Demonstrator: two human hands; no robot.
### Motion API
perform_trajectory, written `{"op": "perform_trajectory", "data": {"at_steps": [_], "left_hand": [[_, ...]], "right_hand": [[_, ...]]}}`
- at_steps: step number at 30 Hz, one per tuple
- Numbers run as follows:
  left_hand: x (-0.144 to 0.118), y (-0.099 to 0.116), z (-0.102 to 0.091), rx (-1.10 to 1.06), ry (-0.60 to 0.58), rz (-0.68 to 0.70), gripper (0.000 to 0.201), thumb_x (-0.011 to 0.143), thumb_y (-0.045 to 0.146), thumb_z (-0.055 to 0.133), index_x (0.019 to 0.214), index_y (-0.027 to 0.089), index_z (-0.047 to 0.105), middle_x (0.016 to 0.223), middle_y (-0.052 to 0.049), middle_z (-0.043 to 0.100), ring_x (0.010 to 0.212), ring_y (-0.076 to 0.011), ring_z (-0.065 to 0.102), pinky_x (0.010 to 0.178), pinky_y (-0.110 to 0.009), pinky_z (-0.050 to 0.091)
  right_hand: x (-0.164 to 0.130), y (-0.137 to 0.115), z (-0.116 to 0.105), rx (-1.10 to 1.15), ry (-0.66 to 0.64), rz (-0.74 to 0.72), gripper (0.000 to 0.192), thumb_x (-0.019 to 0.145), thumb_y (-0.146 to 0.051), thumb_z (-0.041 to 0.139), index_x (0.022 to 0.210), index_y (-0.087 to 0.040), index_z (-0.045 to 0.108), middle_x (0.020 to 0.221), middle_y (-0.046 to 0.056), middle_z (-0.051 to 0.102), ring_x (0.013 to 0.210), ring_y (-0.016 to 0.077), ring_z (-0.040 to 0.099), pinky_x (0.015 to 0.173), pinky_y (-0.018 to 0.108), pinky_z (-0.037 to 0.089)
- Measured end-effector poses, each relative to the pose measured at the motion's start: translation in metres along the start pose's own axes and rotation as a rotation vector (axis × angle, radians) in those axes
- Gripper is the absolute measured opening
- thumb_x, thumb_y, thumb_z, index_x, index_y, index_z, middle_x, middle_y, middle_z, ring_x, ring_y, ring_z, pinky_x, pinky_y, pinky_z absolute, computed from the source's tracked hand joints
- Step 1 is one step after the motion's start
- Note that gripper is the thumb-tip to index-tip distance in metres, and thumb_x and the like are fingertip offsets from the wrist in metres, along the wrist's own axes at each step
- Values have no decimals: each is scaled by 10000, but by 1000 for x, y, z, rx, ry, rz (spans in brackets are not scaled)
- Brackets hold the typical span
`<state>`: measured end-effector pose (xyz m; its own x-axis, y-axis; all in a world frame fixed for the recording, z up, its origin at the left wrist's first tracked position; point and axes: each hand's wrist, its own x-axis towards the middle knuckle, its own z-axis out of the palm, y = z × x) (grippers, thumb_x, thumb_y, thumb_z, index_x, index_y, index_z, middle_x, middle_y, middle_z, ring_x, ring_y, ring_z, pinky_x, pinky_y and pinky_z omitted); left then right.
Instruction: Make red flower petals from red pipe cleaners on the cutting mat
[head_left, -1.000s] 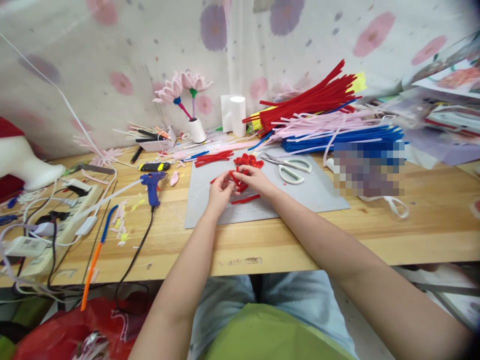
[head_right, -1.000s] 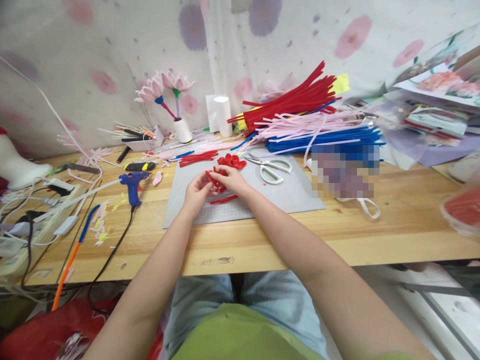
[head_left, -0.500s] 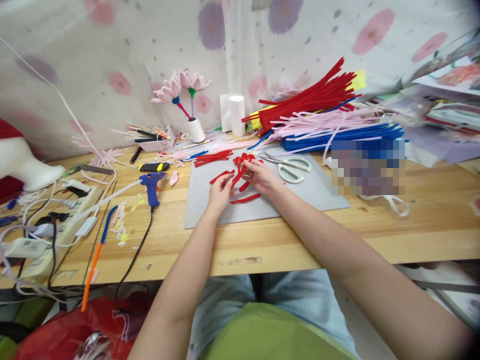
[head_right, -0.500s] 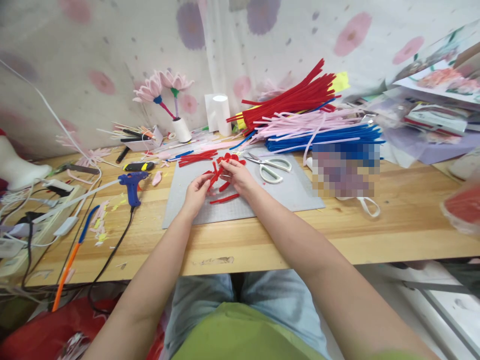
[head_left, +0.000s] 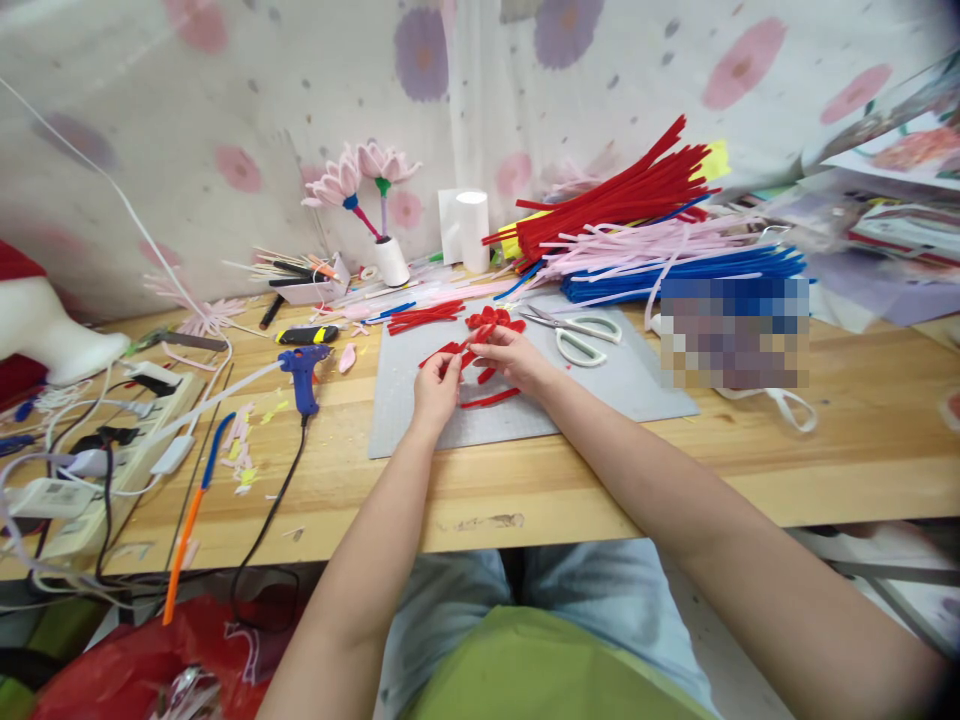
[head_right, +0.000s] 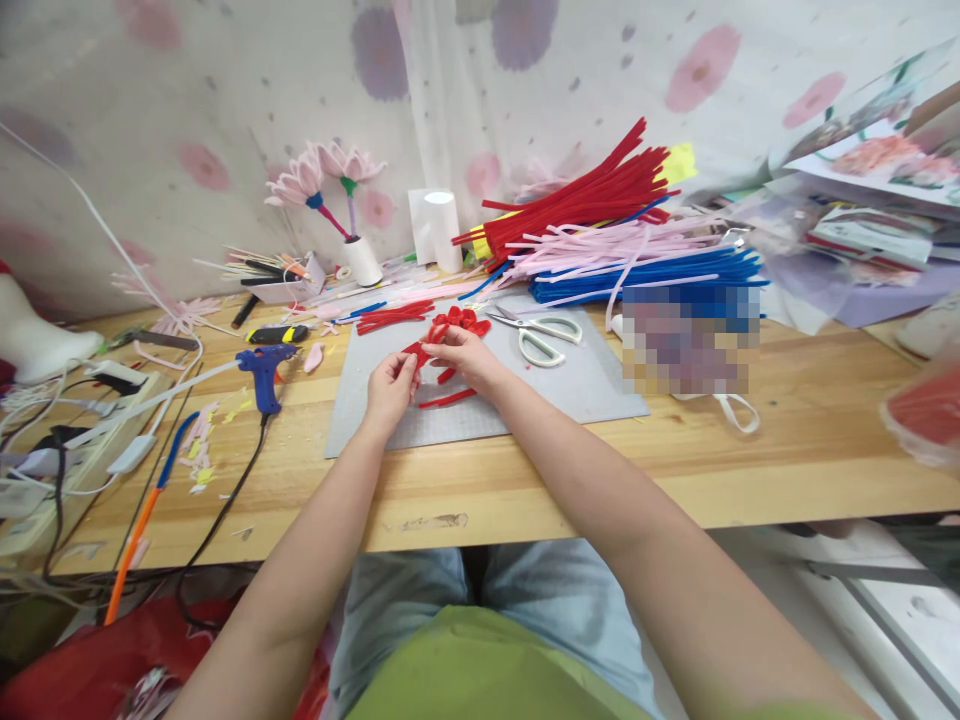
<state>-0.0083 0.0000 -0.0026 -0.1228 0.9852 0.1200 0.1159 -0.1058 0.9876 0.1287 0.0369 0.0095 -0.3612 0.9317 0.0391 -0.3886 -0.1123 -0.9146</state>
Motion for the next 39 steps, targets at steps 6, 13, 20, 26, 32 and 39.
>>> {"op": "perform_trajectory", "data": {"at_steps": [6,13,20,26,32,39], "left_hand": [[-1,2,3,-50,47,-30,294,719,453,547,716,162,505,473,66,485,317,-39,392,337,-170,314],[-7,9,8,1,92,-8,286,747,449,515,695,173,467,434,71,473,292,-42,383,321,-164,276],[-8,9,10,50,92,6,279,766,448,486,688,183,443,444,71,477,298,-52,390,336,-176,279],[-9,10,14,70,76,15,276,766,447,483,683,187,441,441,66,484,300,-60,400,337,-180,284],[-8,15,13,-86,-38,-84,267,715,424,554,722,173,464,560,33,567,430,-85,539,429,-199,421],[-2,10,10,-118,-154,-101,249,626,331,658,715,152,508,640,14,578,555,-97,573,521,-221,469]], "right_hand": [[5,3,1,103,163,-1,302,489,-295,745,652,-185,516,667,-53,559,604,68,511,612,228,440],[8,2,-1,151,230,-30,282,511,-289,718,637,-193,485,652,-56,545,588,62,479,594,209,408],[12,5,-1,165,275,-54,272,515,-289,706,622,-193,475,605,-57,512,551,66,461,574,224,389],[12,3,-1,210,278,-102,232,529,-253,697,634,-190,499,623,-48,535,562,68,471,577,227,384],[10,-1,-7,137,159,-97,219,581,-292,677,685,-189,513,766,-22,596,697,91,537,643,234,411],[5,-1,-4,70,71,-48,226,562,-252,709,666,-171,526,613,-65,527,545,51,468,565,205,366]]}}
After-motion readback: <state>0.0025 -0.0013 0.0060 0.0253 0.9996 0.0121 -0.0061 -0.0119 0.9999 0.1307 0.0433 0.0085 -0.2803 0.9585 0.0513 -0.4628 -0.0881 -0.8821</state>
